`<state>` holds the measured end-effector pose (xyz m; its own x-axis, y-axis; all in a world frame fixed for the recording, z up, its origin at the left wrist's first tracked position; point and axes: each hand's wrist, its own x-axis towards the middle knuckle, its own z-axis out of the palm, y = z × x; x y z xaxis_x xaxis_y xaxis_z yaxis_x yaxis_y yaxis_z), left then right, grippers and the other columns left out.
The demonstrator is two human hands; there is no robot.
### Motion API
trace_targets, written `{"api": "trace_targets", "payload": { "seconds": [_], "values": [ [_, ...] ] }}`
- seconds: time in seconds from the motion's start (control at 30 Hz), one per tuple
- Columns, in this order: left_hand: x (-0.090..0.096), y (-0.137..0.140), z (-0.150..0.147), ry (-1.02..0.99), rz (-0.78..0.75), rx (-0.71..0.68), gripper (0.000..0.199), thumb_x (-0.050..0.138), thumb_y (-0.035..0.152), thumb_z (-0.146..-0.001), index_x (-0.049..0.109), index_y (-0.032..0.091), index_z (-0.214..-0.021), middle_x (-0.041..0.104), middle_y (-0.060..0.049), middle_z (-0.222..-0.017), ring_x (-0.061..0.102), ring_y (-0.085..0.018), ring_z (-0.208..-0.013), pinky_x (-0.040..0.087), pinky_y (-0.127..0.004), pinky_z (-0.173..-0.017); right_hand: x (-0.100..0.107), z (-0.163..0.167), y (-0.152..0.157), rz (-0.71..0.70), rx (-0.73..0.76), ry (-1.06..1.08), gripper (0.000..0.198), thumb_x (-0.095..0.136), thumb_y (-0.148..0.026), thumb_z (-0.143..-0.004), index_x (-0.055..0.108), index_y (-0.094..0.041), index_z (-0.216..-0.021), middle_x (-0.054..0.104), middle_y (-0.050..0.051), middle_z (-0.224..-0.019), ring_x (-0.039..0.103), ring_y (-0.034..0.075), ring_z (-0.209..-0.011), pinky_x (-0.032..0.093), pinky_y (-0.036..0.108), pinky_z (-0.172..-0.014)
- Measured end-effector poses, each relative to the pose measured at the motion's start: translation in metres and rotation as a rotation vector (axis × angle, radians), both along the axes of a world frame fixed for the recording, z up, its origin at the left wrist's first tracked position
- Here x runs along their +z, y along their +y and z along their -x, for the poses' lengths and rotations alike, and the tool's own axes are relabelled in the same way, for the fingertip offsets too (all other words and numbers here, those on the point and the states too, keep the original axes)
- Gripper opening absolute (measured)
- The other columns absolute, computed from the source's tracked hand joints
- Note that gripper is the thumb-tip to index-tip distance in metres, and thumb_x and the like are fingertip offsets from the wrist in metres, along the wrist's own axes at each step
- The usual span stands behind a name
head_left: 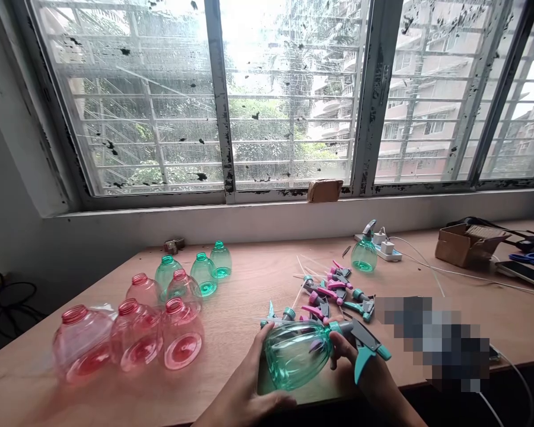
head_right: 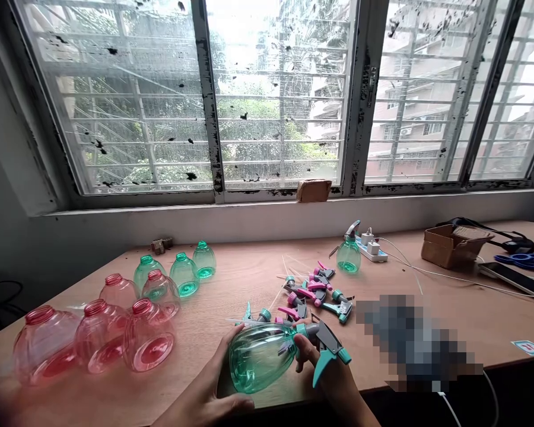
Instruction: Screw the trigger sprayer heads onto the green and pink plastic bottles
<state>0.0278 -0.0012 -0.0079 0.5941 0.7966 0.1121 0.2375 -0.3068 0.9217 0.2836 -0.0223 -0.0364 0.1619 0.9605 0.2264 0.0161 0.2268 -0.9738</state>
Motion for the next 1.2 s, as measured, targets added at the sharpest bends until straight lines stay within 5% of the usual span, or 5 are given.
{"api": "trace_targets", "payload": {
  "seconds": [0.2,0.47,0.73,0.93,1.2],
  "values": [
    [-0.004,0.008,0.001,-0.130,0.028,0.010,0.073,0.048,0.065,-0.096,0.030,0.025,-0.154,0.036,-0.010,-0.163,0.026,-0.032,-0.152,0.015,-0.049,-0.126,-0.003,0.000,0.001,-0.017,-0.003,0.000,0.040,0.063,-0.063,-0.084,0.074,-0.024,-0.091,0.058,-0.001,-0.058,0.059,0.022,-0.055,0.054,0.034,-0.060],
    [-0.009,0.006,0.000,-0.054,-0.003,-0.010,0.115,0.091,0.033,-0.069,0.020,0.030,-0.158,0.024,-0.008,-0.167,0.014,-0.036,-0.155,0.008,-0.049,-0.127,0.000,0.001,-0.001,-0.019,-0.021,-0.007,0.040,0.064,-0.061,-0.085,0.074,-0.024,-0.096,0.060,-0.001,-0.056,0.061,0.023,-0.055,0.055,0.035,-0.061],
    [0.001,0.007,0.003,-0.069,0.026,-0.029,0.071,0.050,0.062,-0.096,0.033,0.026,-0.154,0.035,-0.008,-0.163,0.025,-0.033,-0.152,0.014,-0.049,-0.126,-0.003,0.001,0.001,-0.044,-0.029,0.036,0.037,0.067,-0.059,-0.084,0.075,-0.023,-0.087,0.059,0.000,-0.056,0.059,0.022,-0.054,0.055,0.035,-0.058],
    [0.000,0.006,0.003,-0.102,0.013,-0.048,0.063,0.062,0.055,-0.093,0.043,0.029,-0.147,0.045,-0.007,-0.157,0.032,-0.034,-0.149,0.024,-0.048,-0.123,-0.005,0.000,0.002,-0.037,-0.031,0.059,0.038,0.068,-0.060,-0.084,0.071,-0.022,-0.082,0.060,0.000,-0.059,0.059,0.022,-0.054,0.053,0.037,-0.059],
    [-0.015,0.009,-0.001,-0.213,0.039,-0.036,0.096,0.088,0.045,-0.074,0.031,0.031,-0.150,0.046,-0.013,-0.153,0.045,-0.036,-0.140,0.037,-0.048,-0.116,-0.003,0.001,-0.001,-0.003,-0.051,0.118,0.038,0.076,-0.056,-0.079,0.064,-0.021,-0.067,0.062,-0.001,-0.059,0.060,0.019,-0.053,0.052,0.032,-0.057]
  ]
}}
